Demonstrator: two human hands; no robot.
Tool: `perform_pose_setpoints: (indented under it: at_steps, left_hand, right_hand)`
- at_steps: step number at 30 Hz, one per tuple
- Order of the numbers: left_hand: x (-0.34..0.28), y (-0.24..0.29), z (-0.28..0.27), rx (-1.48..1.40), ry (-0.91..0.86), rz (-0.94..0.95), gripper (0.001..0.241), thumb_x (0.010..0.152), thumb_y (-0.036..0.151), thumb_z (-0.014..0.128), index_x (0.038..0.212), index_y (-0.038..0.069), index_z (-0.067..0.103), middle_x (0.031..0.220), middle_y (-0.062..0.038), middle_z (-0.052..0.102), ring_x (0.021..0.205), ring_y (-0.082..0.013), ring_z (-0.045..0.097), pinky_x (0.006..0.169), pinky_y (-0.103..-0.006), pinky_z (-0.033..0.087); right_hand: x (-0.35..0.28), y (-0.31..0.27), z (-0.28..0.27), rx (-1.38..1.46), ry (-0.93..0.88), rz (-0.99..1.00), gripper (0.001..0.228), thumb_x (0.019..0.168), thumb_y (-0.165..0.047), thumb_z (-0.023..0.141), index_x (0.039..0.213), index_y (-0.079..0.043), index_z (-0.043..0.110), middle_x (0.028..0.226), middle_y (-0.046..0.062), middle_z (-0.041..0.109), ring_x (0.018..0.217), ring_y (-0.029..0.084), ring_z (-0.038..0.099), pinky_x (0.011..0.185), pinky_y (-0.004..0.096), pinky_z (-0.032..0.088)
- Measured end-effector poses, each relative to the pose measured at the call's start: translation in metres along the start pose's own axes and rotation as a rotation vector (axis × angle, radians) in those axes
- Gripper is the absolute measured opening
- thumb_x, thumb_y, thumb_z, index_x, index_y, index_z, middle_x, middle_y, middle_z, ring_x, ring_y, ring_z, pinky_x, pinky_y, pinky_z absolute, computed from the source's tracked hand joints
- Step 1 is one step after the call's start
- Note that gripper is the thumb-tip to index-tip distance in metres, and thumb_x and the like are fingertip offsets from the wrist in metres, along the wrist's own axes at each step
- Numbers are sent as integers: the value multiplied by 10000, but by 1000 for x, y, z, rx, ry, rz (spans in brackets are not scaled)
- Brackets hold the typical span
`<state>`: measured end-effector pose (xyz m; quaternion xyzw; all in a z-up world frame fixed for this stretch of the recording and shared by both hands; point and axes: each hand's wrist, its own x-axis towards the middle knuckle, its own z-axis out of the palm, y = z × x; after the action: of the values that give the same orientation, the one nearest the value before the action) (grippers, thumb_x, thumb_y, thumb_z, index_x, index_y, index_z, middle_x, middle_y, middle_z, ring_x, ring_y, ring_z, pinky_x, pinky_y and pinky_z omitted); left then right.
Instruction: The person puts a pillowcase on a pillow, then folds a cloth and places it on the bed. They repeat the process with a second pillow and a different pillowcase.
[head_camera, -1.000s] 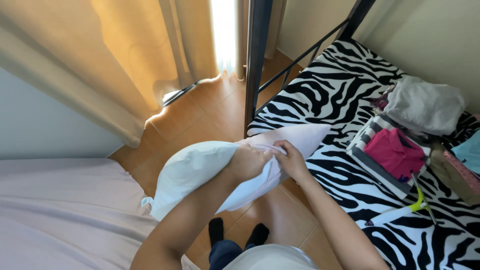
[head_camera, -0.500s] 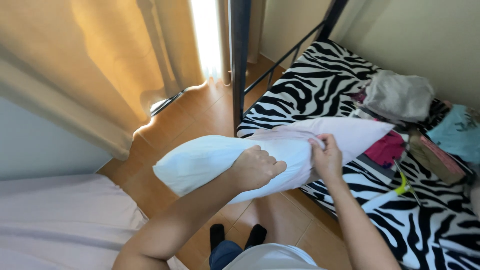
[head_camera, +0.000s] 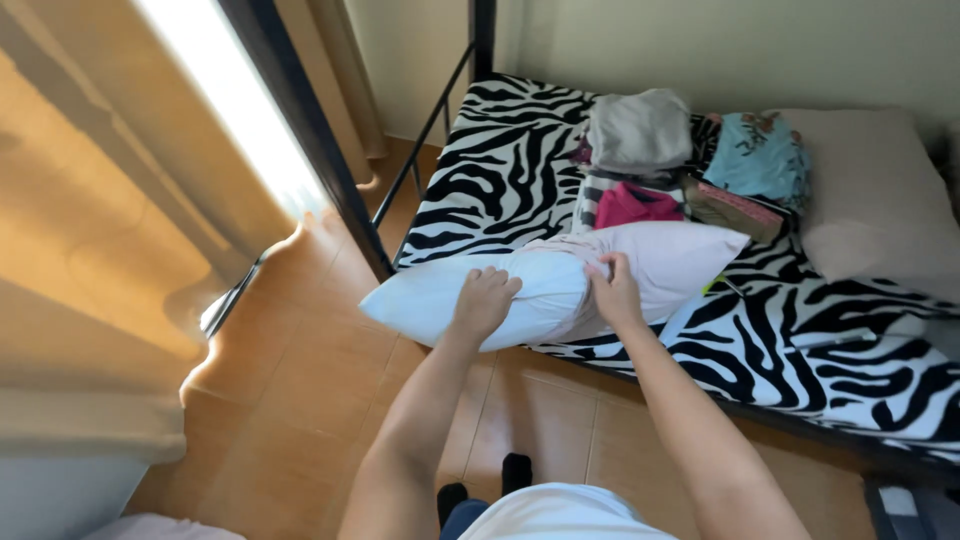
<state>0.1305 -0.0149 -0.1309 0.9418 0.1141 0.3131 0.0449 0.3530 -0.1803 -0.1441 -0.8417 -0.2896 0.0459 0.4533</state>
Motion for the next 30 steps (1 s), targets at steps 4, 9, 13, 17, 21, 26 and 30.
perform_pose_setpoints:
  at_steps: [4,9,13,17,21,26,30]
  left_hand:
    - [17,43,26,-6,-41,-76,89,856,129,602,938,108,629,963,-93,620,986,-297,575,859,-464,427]
    - [44,95,35,-98,-134,-92,436,822,221,680,1220,54,621,1334,-166,570,1288,-332,505,1152,-529,302]
    - [47,79,57,-54,-118,-133,890,584,422,782,1357,36,571,1414,-253,510,1389,-414,444,1108,-613,245]
    - [49,45,79,-51,-240,-193,520,826,312,670,1267,51,578,1211,-155,634,1185,-322,563,1032,-496,393]
    - [50,32,95,-165,-250,-183,146,928,111,557,1025,128,664,962,-95,744,988,-283,666,885,-445,462]
    - [60,38,81,-208,-371,-257,185,943,112,540,1057,115,685,917,-126,733,913,-302,687,819,-473,479]
    - [77,29,39,-274,-149,-269,239,899,90,543,1038,144,730,962,-91,737,998,-289,669,852,-472,468]
  right_hand:
    - [-10,31,2,66,-31,29,404,904,-237,744,1221,-81,547,976,135,658,806,244,601,797,375,501]
    - [-21,21,-13,170,-66,25,473,874,-151,750,1284,-77,527,1019,110,665,824,220,577,774,349,506]
    - [-53,20,8,144,16,58,502,828,-123,771,1262,-55,526,1041,82,664,782,212,576,753,331,503]
    - [-86,63,54,-13,107,130,435,838,-148,845,1130,39,582,980,185,647,900,306,637,828,391,539]
    - [-95,76,79,-38,-185,436,754,793,-329,951,1259,74,516,1102,226,684,1040,321,674,907,401,521]
    - [-84,115,92,-54,-122,261,608,840,-308,820,1262,70,597,1162,237,725,1061,339,687,909,418,524]
    - [-72,76,78,195,-80,219,368,982,-222,642,1260,18,636,1122,173,736,982,242,667,922,336,495]
